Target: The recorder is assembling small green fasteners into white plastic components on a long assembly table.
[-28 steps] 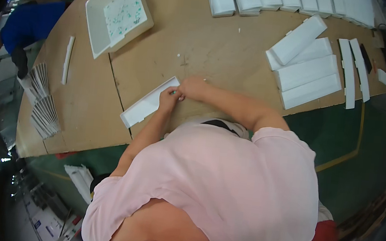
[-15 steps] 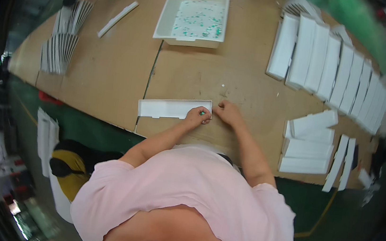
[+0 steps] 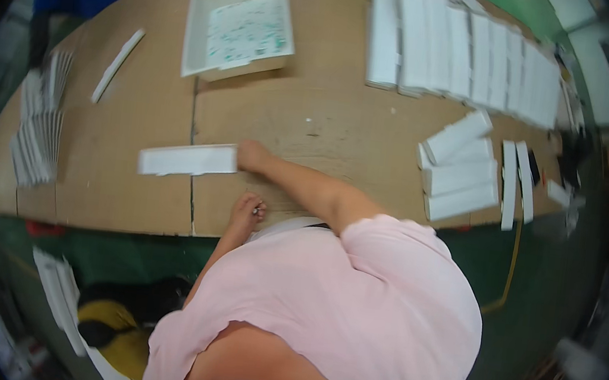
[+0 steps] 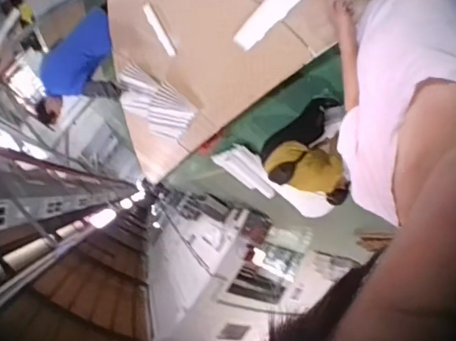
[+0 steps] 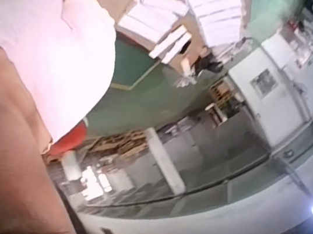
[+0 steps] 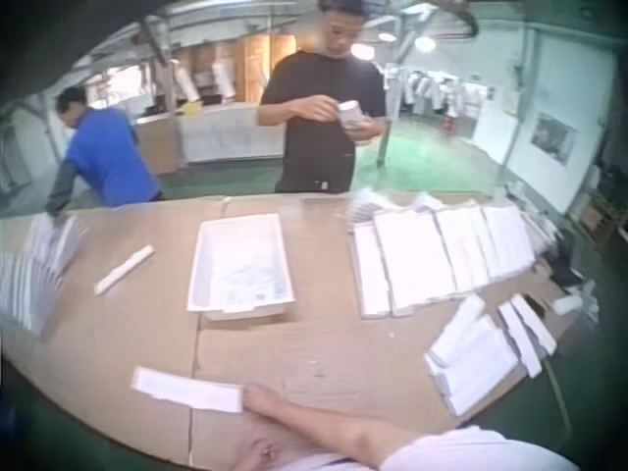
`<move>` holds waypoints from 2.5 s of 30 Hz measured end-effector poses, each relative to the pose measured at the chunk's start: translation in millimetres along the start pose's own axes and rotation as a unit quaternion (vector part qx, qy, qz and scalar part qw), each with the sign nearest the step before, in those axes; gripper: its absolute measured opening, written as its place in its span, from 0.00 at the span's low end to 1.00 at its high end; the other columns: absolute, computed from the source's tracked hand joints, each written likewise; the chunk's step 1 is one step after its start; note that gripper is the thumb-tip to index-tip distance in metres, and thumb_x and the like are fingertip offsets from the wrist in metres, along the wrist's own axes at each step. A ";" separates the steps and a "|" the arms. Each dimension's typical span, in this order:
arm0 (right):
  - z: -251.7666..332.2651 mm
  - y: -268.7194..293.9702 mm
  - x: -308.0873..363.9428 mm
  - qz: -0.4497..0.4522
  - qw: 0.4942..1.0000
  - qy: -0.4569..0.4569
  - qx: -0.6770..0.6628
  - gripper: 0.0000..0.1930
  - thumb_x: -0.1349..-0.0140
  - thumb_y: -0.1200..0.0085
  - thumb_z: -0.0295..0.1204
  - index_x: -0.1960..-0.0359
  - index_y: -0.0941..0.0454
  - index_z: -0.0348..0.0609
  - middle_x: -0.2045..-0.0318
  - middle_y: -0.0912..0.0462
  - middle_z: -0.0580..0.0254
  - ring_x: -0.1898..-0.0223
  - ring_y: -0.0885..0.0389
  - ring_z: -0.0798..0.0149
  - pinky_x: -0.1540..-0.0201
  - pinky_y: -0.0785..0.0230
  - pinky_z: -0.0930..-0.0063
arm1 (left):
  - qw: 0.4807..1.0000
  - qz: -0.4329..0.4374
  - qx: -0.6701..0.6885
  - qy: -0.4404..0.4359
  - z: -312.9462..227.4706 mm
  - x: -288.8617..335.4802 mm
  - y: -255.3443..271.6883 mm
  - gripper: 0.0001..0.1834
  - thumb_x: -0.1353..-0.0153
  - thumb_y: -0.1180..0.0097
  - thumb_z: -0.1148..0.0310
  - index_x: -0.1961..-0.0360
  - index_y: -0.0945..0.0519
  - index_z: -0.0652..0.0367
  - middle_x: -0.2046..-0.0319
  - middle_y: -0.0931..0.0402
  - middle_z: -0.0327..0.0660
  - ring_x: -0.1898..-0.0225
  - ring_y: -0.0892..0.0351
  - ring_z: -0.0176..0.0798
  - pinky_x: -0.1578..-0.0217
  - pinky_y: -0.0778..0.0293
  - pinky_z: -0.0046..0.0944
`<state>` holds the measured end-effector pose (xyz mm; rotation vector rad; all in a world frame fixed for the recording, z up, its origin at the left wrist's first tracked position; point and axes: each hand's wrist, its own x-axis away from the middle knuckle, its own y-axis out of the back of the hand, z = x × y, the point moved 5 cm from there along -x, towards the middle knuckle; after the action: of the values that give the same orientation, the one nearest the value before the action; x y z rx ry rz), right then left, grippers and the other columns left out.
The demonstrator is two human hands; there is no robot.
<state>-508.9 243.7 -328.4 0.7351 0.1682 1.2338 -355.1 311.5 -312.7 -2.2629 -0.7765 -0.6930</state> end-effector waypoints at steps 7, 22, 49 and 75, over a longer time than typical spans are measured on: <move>-21.9 102.8 8.6 -0.031 0.998 -0.042 0.022 0.14 0.51 0.53 0.35 0.67 0.23 0.39 0.67 0.22 0.46 0.64 0.23 0.50 0.59 0.32 0.59 | 0.999 0.004 0.024 -0.021 -19.6 -19.8 1.8 0.02 0.45 0.54 0.77 0.71 0.30 0.58 0.77 0.30 0.38 0.79 0.34 0.30 0.77 0.35 0.28; -193.6 383.9 -13.2 -0.367 0.886 -0.211 0.188 0.09 0.47 0.56 0.27 0.65 0.30 0.36 0.65 0.26 0.46 0.62 0.23 0.46 0.62 0.29 0.57 | 0.992 0.019 0.093 0.081 -29.3 -52.2 -68.3 0.08 0.39 0.56 0.69 0.69 0.28 0.60 0.74 0.28 0.38 0.74 0.30 0.31 0.71 0.30 0.29; -88.8 127.8 222.7 -0.310 0.946 -0.099 0.005 0.09 0.43 0.57 0.31 0.65 0.27 0.39 0.65 0.26 0.51 0.66 0.25 0.48 0.61 0.32 0.58 | 0.965 0.076 -0.249 0.024 -37.9 -92.0 -125.4 0.09 0.39 0.53 0.68 0.64 0.26 0.62 0.73 0.27 0.36 0.74 0.31 0.27 0.74 0.33 0.25; -172.0 157.2 232.1 -0.108 0.993 -0.043 0.010 0.07 0.47 0.50 0.31 0.70 0.22 0.44 0.70 0.21 0.53 0.69 0.24 0.51 0.65 0.32 0.61 | 0.919 0.063 -0.389 0.033 39.3 -115.9 -200.4 0.06 0.45 0.45 0.71 0.69 0.24 0.62 0.77 0.25 0.37 0.78 0.27 0.26 0.77 0.32 0.24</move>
<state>-637.6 545.5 -305.1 0.7653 0.1838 0.9932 -560.0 424.3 -333.9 -2.9326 -0.3304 -1.1593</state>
